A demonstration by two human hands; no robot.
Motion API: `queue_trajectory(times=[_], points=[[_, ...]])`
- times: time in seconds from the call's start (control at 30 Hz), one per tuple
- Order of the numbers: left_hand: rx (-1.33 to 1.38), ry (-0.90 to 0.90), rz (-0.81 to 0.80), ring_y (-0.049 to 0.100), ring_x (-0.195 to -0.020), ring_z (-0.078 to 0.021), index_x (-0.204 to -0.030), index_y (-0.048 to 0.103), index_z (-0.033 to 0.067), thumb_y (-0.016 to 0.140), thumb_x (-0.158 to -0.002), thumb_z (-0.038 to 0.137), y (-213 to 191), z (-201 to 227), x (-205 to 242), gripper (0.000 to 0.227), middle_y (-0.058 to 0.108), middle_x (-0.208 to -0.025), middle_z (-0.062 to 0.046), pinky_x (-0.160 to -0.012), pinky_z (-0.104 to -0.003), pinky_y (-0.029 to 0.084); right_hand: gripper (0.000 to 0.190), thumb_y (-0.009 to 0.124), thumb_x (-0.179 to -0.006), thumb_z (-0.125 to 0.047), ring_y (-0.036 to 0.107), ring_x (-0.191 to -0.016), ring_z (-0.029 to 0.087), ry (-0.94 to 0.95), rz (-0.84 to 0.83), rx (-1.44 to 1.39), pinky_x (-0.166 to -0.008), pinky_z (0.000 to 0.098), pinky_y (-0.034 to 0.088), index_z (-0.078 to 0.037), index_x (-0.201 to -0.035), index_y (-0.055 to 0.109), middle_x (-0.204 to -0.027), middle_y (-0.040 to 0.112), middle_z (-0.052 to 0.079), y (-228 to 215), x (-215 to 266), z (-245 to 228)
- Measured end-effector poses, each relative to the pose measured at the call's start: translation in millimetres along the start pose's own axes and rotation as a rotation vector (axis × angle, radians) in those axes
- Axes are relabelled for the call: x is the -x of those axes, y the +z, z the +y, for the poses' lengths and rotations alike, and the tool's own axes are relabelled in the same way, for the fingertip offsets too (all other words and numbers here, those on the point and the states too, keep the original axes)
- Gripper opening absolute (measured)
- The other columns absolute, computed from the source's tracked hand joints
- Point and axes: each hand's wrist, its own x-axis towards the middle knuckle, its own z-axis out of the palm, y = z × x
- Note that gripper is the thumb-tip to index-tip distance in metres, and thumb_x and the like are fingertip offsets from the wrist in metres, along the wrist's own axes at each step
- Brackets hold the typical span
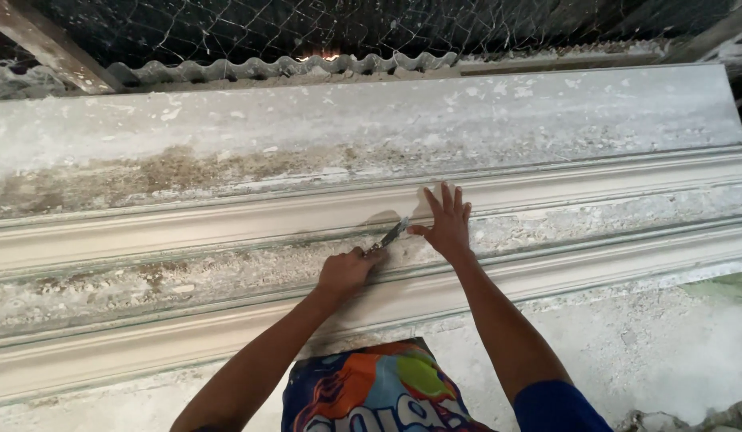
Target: The person uses a small metal tool to scrape and smooth the surface of a long, white decorative molding piece. They work along the length of the molding, removing excess material and refining the edges.
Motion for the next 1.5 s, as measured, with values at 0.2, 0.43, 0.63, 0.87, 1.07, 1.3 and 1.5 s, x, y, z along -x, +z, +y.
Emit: queue_trajectory(times=[0.2,0.43,0.63,0.87,1.07,1.3,1.5], points=[[-0.022,-0.081,0.011,0.073,-0.1,-0.0439,-0.139,0.053,0.0375,0.04,-0.105,0.027,7.1,-34.9,14.7,0.038,0.065,-0.118,-0.014,-0.082,-0.058,0.059,0.105,0.067,-0.072,-0.081,0.017,-0.157,0.041,-0.015,-0.037,0.055,-0.122,0.066,0.022,-0.04,-0.162,0.032,-0.172,0.023,0.01,-7.2,-3.5,3.0],[-0.041,-0.041,0.029,0.073,-0.098,-0.0444,-0.136,0.057,0.0347,0.045,-0.103,0.028,-4.8,-32.9,21.7,0.036,0.066,-0.117,-0.015,-0.081,-0.058,0.059,0.101,0.068,-0.073,-0.078,0.024,-0.156,0.04,-0.056,-0.022,0.107,-0.119,0.064,0.029,-0.041,-0.161,0.035,-0.169,0.03,0.011,-1.1,-1.0,5.7],[-0.041,-0.063,0.014,0.073,-0.099,-0.0457,-0.123,0.066,0.0306,0.049,-0.101,0.033,-17.5,-45.9,30.0,0.028,0.068,-0.118,-0.015,-0.082,-0.057,0.059,0.089,0.069,-0.083,-0.064,0.03,-0.154,0.039,-0.105,-0.032,0.095,-0.118,0.058,0.036,-0.035,-0.161,0.036,-0.166,0.035,0.013,-6.4,-4.0,26.5],[-0.047,-0.004,0.032,0.072,-0.101,-0.0451,-0.127,0.065,0.0295,0.046,-0.103,0.031,-2.4,1.0,-5.6,0.031,0.067,-0.12,-0.016,-0.084,-0.057,0.058,0.088,0.073,-0.083,-0.059,0.038,-0.15,0.039,-0.137,0.02,0.119,-0.117,0.0542,0.04,-0.029,-0.159,0.041,-0.162,0.041,0.015,-18.2,0.2,23.2],[-0.035,-0.067,-0.014,0.072,-0.102,-0.0471,-0.133,0.06,0.031,0.043,-0.103,0.025,1.9,-16.0,-3.0,0.035,0.067,-0.121,-0.017,-0.085,-0.059,0.059,0.082,0.062,-0.088,-0.067,0.023,-0.155,0.042,-0.098,0.012,0.131,-0.121,0.063,0.027,-0.036,-0.16,0.037,-0.17,0.026,0.015,-23.5,8.1,32.4],[-0.069,-0.067,-0.014,0.073,-0.099,-0.046,-0.13,0.066,0.0262,0.047,-0.101,0.026,4.9,38.4,-29.9,0.034,0.066,-0.124,-0.017,-0.082,-0.058,0.06,0.086,0.065,-0.084,-0.069,0.016,-0.157,0.045,-0.075,0.028,0.156,-0.123,0.0666,0.019,-0.034,-0.159,0.04,-0.17,0.024,0.015,-35.0,5.0,53.5],[-0.124,-0.055,0.082,0.075,-0.092,-0.044,-0.122,0.069,0.0223,0.051,-0.102,0.024,28.8,31.3,-38.3,0.026,0.068,-0.118,-0.016,-0.076,-0.055,0.062,0.104,0.065,-0.072,-0.082,0.012,-0.158,0.044,-0.08,0.02,0.121,-0.124,0.0654,0.017,-0.035,-0.16,0.035,-0.173,0.017,0.013,-22.2,-14.8,82.9]])
